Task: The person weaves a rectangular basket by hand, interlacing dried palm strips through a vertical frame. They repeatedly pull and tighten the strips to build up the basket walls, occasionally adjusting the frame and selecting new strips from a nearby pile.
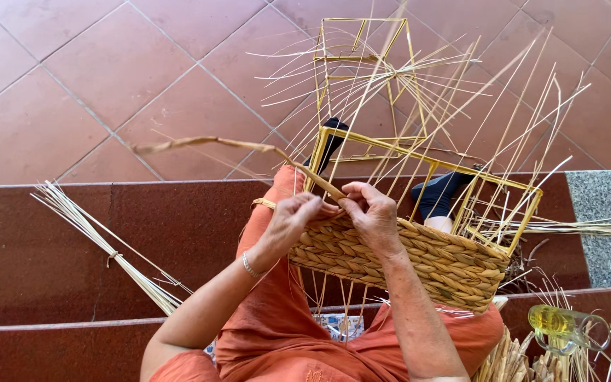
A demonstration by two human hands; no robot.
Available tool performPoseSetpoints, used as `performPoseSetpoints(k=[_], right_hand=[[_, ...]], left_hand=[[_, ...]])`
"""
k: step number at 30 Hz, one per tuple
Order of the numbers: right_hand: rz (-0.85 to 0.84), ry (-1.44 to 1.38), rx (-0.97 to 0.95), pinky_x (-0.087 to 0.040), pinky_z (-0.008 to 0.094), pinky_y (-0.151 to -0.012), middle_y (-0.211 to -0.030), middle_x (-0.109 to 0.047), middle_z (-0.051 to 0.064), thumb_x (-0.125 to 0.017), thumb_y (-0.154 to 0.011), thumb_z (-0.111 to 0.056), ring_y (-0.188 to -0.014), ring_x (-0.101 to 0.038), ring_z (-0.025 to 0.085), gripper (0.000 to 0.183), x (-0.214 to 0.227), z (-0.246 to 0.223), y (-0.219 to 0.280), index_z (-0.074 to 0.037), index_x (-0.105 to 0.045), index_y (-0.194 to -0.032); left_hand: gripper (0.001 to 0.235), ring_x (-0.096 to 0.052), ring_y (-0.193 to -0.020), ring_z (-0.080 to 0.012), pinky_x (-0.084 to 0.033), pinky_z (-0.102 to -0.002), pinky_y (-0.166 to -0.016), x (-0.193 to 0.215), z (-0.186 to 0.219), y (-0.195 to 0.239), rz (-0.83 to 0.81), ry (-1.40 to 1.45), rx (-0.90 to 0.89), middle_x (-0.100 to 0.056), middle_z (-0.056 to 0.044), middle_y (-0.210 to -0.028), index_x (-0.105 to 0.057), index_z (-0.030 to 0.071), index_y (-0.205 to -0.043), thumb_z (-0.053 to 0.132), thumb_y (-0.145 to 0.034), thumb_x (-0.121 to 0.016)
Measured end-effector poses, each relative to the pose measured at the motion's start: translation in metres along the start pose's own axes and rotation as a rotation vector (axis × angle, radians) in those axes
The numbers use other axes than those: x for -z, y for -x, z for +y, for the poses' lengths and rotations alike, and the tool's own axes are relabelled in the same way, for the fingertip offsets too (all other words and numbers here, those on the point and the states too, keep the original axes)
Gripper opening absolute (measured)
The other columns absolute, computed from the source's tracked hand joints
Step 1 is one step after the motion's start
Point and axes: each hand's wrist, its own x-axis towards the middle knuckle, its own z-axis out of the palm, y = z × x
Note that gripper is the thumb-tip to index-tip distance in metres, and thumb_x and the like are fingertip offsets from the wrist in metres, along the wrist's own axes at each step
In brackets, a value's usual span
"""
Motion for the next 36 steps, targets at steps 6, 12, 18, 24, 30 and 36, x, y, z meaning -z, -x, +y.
performPoseSetpoints(k=[6,12,18,24,30,36], right_hand=[[-0.069,0.242,0.524,-0.056,0.033,-0.078,-0.090,-0.076,0.007,-0.070,-0.090,-0.005,-0.085,-0.065,0.018,0.014,0.007,0.000,-0.001,-0.005,-0.078,-0.101],[0.035,0.315,0.260,-0.053,0.032,-0.064,-0.076,-0.073,0.006,-0.076,-0.095,-0.018,-0.073,-0.064,0.016,0.010,-0.009,0.010,-0.002,-0.009,-0.081,-0.092],[0.279,0.302,0.407,-0.057,0.029,-0.063,-0.084,-0.074,0.001,-0.078,-0.093,-0.015,-0.072,-0.068,0.012,0.008,-0.027,0.023,-0.002,-0.009,-0.079,-0.097],[0.501,0.461,0.661,-0.061,0.025,-0.071,-0.107,-0.065,0.017,-0.080,-0.086,-0.022,-0.091,-0.068,0.025,0.043,-0.033,0.020,-0.005,0.004,-0.062,-0.116],[0.052,0.371,0.561,-0.063,0.028,-0.076,-0.101,-0.076,0.008,-0.070,-0.098,-0.004,-0.088,-0.073,0.018,0.020,-0.026,0.001,-0.007,-0.007,-0.074,-0.118],[-0.073,0.286,0.618,-0.059,0.036,-0.078,-0.095,-0.077,0.010,-0.075,-0.088,-0.014,-0.086,-0.072,0.023,0.022,-0.005,-0.023,0.003,-0.008,-0.074,-0.109]], left_hand=[[0.042,-0.065,-0.115,-0.0260,-0.051,-0.040,-0.101,0.018,0.033,-0.007,0.126,-1.207,-0.841,-0.071,-0.012,-0.121,-0.068,0.007,-0.121,0.034,-0.089,-0.068],[0.023,-0.069,-0.093,-0.0242,-0.050,-0.046,-0.086,0.058,0.020,-0.014,0.039,-1.377,-0.381,-0.071,-0.006,-0.095,-0.075,0.012,-0.100,0.033,-0.093,-0.074],[0.018,-0.067,-0.080,-0.0233,-0.054,-0.038,-0.072,0.077,0.006,0.000,0.089,-1.043,-0.208,-0.069,-0.005,-0.085,-0.075,0.012,-0.093,0.029,-0.095,-0.074],[0.023,-0.060,-0.098,-0.0245,-0.049,-0.040,-0.087,0.054,0.016,0.012,0.149,-1.370,-0.620,-0.065,-0.007,-0.099,-0.069,0.008,-0.098,0.028,-0.092,-0.077],[0.025,-0.060,-0.096,-0.0192,-0.045,-0.043,-0.105,0.055,0.035,0.026,-0.043,-1.400,-0.469,-0.063,-0.004,-0.093,-0.066,0.012,-0.091,0.033,-0.089,-0.077],[0.007,-0.058,-0.092,-0.0197,-0.044,-0.043,-0.092,0.058,0.070,0.018,0.320,-1.676,-0.727,-0.062,-0.003,-0.095,-0.069,0.015,-0.098,0.016,-0.092,-0.071]])
